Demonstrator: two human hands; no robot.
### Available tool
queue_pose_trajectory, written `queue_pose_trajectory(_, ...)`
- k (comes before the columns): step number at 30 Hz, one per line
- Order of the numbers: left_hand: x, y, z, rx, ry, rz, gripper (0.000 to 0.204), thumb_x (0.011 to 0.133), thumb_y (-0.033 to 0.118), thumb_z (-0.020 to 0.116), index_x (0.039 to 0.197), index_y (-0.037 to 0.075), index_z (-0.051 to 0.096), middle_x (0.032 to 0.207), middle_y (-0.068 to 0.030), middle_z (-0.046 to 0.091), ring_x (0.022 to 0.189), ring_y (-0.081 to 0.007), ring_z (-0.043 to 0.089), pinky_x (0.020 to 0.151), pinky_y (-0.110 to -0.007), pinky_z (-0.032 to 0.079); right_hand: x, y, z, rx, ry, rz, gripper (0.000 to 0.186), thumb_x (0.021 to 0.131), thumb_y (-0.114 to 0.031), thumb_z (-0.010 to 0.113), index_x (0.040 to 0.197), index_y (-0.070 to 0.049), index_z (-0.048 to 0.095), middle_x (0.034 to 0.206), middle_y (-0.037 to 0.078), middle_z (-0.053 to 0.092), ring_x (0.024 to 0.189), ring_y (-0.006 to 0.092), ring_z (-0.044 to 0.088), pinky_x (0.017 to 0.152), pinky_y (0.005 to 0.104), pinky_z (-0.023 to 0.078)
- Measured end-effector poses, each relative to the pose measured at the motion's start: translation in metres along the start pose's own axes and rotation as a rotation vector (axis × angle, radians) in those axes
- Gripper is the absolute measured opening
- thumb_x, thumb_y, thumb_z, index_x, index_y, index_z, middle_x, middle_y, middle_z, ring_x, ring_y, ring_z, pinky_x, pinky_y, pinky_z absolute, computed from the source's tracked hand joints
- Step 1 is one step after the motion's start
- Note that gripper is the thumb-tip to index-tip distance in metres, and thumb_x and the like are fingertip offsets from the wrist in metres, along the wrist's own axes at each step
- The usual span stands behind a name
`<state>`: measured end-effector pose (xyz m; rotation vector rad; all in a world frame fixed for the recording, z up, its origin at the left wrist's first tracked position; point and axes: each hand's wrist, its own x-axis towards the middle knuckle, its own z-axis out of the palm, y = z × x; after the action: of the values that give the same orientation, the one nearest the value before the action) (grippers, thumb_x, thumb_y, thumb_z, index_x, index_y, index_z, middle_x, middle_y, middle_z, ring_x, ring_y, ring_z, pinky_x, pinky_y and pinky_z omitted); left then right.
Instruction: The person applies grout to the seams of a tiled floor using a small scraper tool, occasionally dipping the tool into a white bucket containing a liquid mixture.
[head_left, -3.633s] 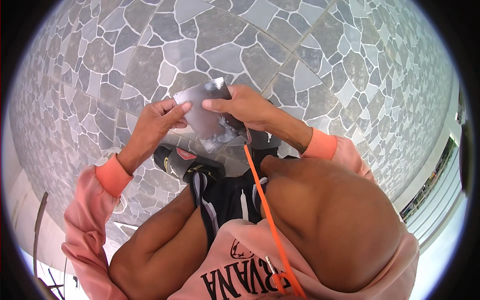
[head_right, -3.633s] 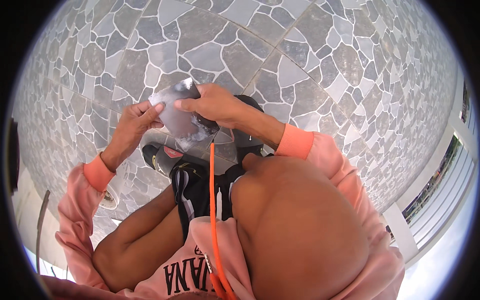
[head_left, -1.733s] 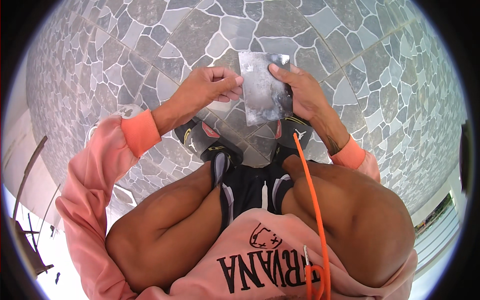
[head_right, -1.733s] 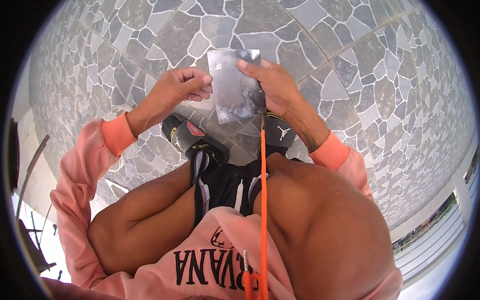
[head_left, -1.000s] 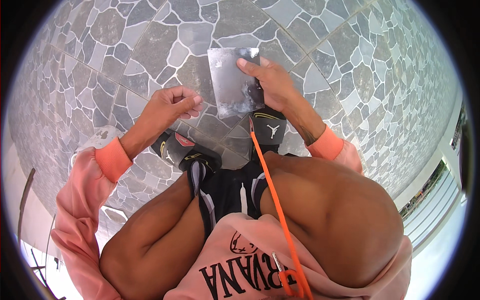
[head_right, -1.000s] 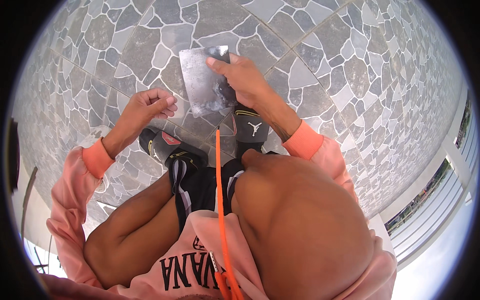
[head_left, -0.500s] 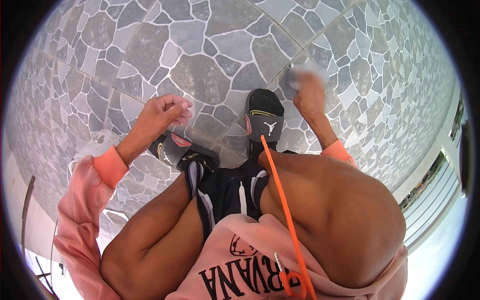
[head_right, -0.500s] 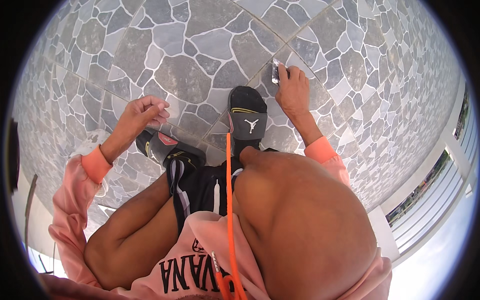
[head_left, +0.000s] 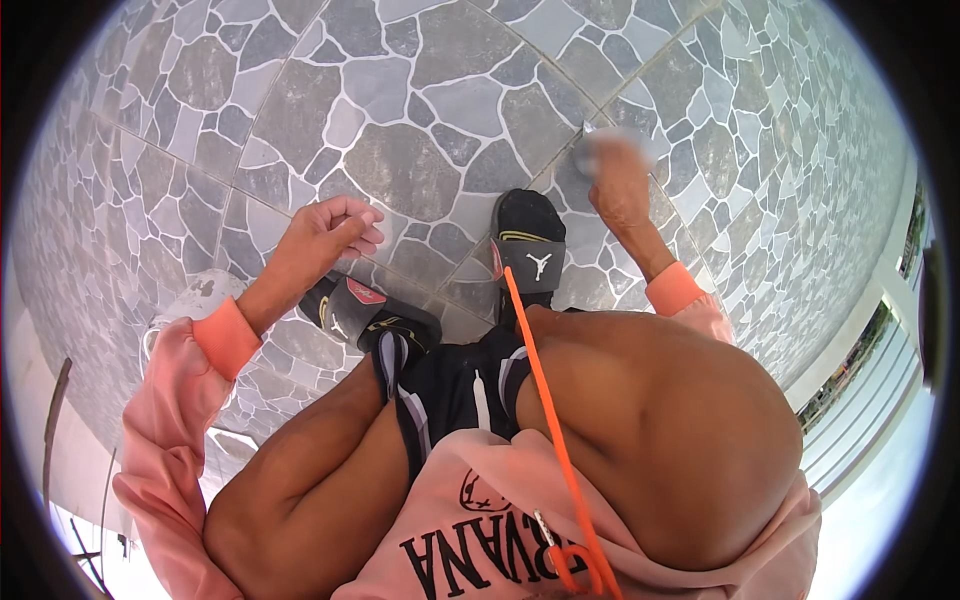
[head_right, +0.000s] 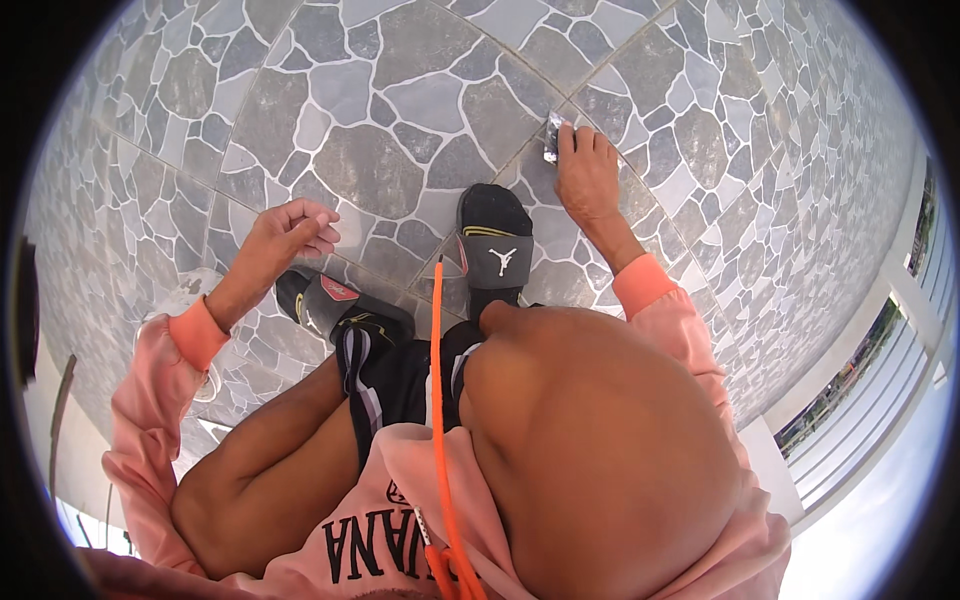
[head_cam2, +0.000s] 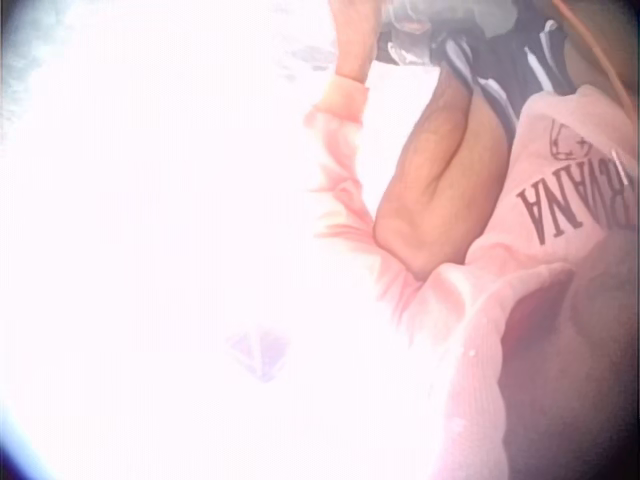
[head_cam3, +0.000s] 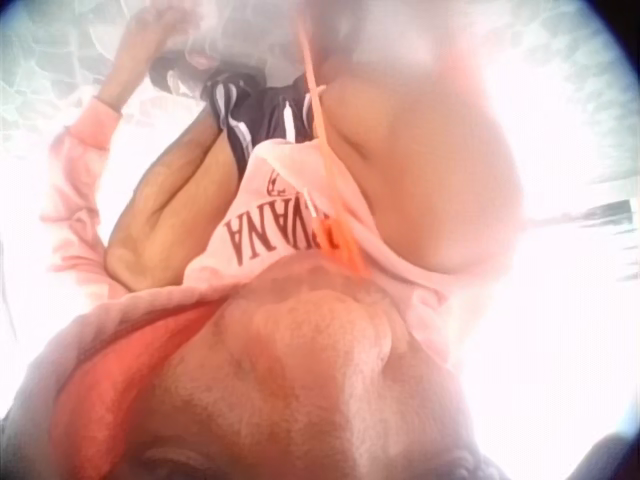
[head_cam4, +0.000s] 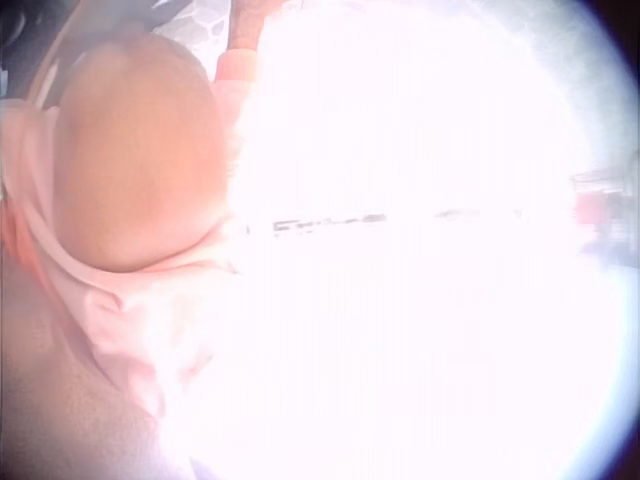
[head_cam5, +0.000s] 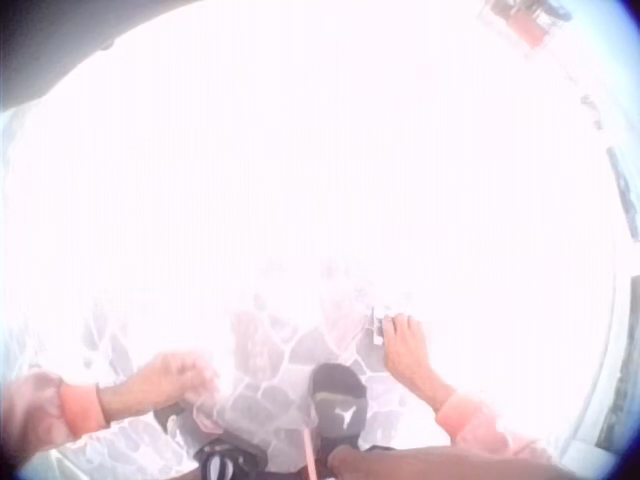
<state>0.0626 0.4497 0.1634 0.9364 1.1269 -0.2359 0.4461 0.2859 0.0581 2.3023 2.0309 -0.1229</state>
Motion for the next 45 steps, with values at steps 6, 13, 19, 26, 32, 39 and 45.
queue_pose_trajectory(6,0.004,0.002,-0.003,0.008,-0.021,0.042,0.029,0.1,0.028,0.058,0.113,0.005,0.067,0.096,-0.0054,0.071,0.088,-0.0111,0.066,0.08,-0.025,0.05,-0.005,0.032,-0.004,-0.03,-0.03,0.096,0.055,0.071,-0.003,0.065,0.125,0.0,0.054,0.099,0.013,0.053,0.091,0.0316,0.055,0.078,0.0437,0.045)
queue_pose_trajectory(13,0.001,0.002,-0.001,-0.026,0.006,0.001,0.03,0.099,0.029,0.058,0.113,0.004,0.066,0.096,-0.0053,0.071,0.087,-0.0107,0.066,0.079,-0.024,0.05,-0.024,0.031,-0.003,-0.02,-0.011,0.057,0.051,0.075,0.001,0.059,0.126,-0.001,0.054,0.105,0.014,0.054,0.093,0.0329,0.054,0.081,0.0436,0.044)
queue_pose_trajectory(19,0.001,0.004,0.0,-0.018,0.007,0.014,0.028,0.099,0.029,0.059,0.112,0.005,0.066,0.093,-0.0028,0.07,0.085,-0.0091,0.065,0.079,-0.024,0.05,-0.03,0.005,-0.009,0.023,-0.039,-0.107,0.045,0.077,0.0,0.059,0.123,-0.002,0.057,0.102,0.014,0.055,0.093,0.0335,0.055,0.079,0.0433,0.046)
queue_pose_trajectory(26,-0.002,-0.003,-0.002,-0.024,0.014,0.004,0.029,0.1,0.029,0.059,0.112,0.004,0.065,0.093,-0.003,0.07,0.084,-0.0085,0.065,0.078,-0.023,0.049,0.041,0.054,-0.054,0.427,-0.438,0.543,0.035,0.086,-0.008,0.063,0.119,0.002,0.06,0.1,0.017,0.066,0.085,0.032,0.067,0.073,0.037,0.052)
queue_pose_trajectory(32,-0.003,-0.005,-0.003,-0.05,0.03,-0.003,0.026,0.099,0.028,0.059,0.111,0.006,0.067,0.093,-0.0033,0.071,0.083,-0.0093,0.066,0.076,-0.023,0.049,0.036,0.071,-0.015,1.238,-0.124,1.018,0.039,0.086,-0.016,0.073,0.111,0.012,0.062,0.096,0.01,0.065,0.084,0.0171,0.064,0.069,0.036,0.051)
queue_pose_trajectory(39,-0.002,-0.008,-0.005,-0.052,0.009,-0.001,0.027,0.099,0.028,0.059,0.111,0.005,0.067,0.094,-0.0042,0.071,0.084,-0.0101,0.066,0.077,-0.023,0.049,0.09,0.055,0.005,1.149,0.18,1.152,0.036,0.08,-0.017,0.075,0.085,0.015,0.061,0.085,0.014,0.061,0.071,0.0153,0.052,0.059,0.0344,0.042)
queue_pose_trajectory(45,0.0,0.004,-0.01,-0.008,0.039,0.042,0.028,0.099,0.028,0.058,0.112,0.005,0.067,0.095,-0.0053,0.071,0.085,-0.011,0.066,0.078,-0.025,0.05,0.095,0.074,0.007,1.226,0.416,1.099,0.045,0.079,-0.011,0.074,0.105,0.022,0.057,0.098,0.021,0.064,0.084,0.0216,0.061,0.071,0.0351,0.049)
